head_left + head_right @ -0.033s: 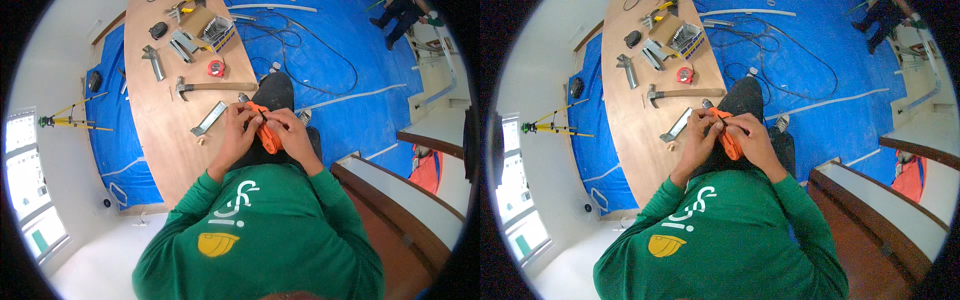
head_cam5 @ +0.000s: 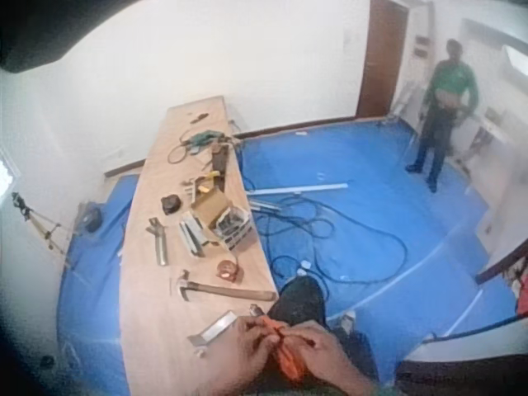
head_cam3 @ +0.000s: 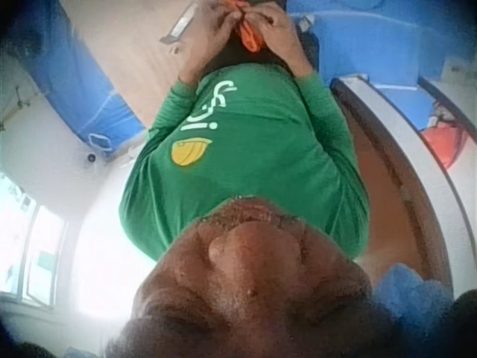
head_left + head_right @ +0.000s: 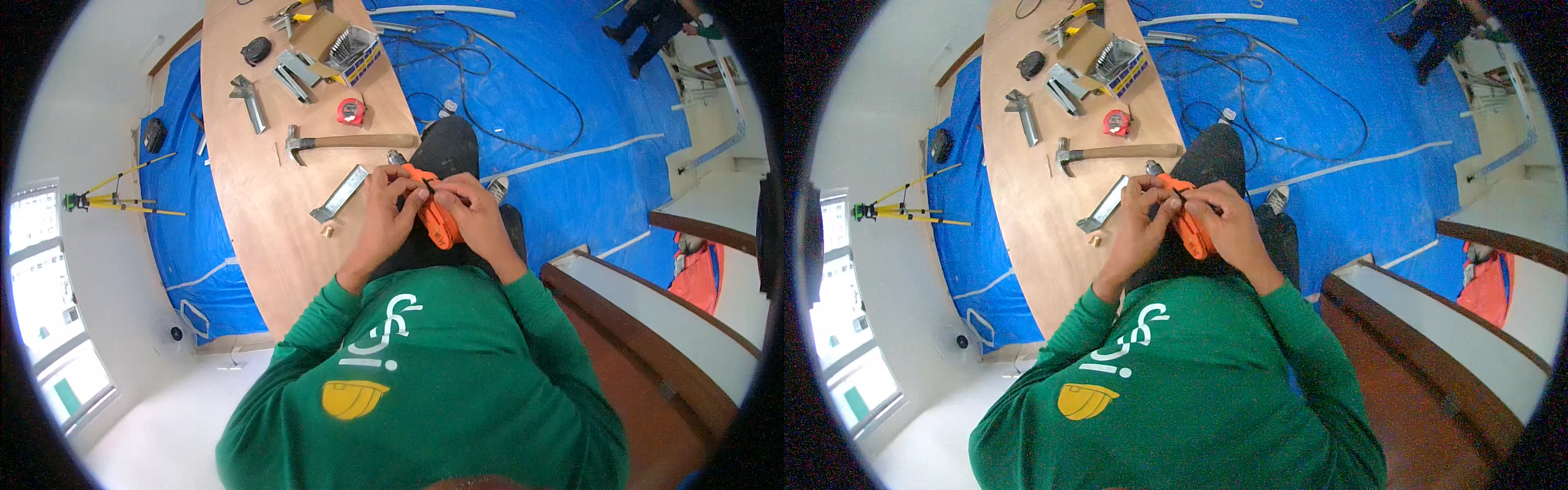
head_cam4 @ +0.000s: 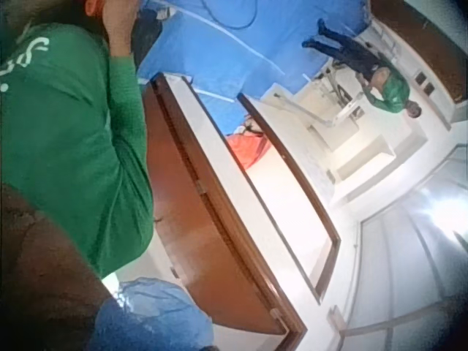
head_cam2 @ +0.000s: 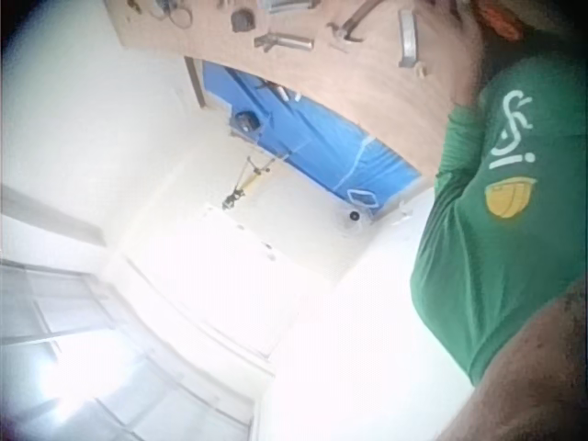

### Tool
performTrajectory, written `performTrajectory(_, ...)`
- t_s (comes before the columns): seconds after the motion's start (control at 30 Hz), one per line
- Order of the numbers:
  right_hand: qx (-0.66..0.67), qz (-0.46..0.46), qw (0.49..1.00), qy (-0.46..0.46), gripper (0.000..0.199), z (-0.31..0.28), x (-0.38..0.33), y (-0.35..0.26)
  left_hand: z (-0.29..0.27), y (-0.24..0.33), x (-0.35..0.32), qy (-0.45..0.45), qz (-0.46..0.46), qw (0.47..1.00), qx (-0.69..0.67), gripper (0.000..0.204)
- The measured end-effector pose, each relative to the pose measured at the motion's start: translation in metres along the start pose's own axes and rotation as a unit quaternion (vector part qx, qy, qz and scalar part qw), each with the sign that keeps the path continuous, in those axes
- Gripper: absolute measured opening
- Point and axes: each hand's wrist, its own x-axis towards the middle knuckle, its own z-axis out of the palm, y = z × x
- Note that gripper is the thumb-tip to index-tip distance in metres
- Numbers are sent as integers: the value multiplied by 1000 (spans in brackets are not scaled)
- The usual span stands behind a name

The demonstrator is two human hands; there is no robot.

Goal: The person uses a cordless drill to fasten metal brackets to a wooden board, then switches to a jigsaw to cut along the board's edge. Tools and fasteners are handled on a workbench while another person works nearby.

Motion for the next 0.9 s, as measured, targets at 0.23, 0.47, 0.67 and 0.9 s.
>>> performTrajectory(0.23,-7,-8,1000,-9,19,2,18,11,-5,-7,17,-47,24,997,47,17)
performTrajectory(0.47,75,16,997,-18,12,-2,27,35,19,-23,20,138,-172,953,-210,50)
performTrajectory(0.67,287,139,945,77,16,-7,17,50,25,-30,41,-31,-285,914,-288,56)
performTrajectory(0.9,299,137,928,174,28,-52,-22,73,48,-29,29,25,-152,820,-551,15)
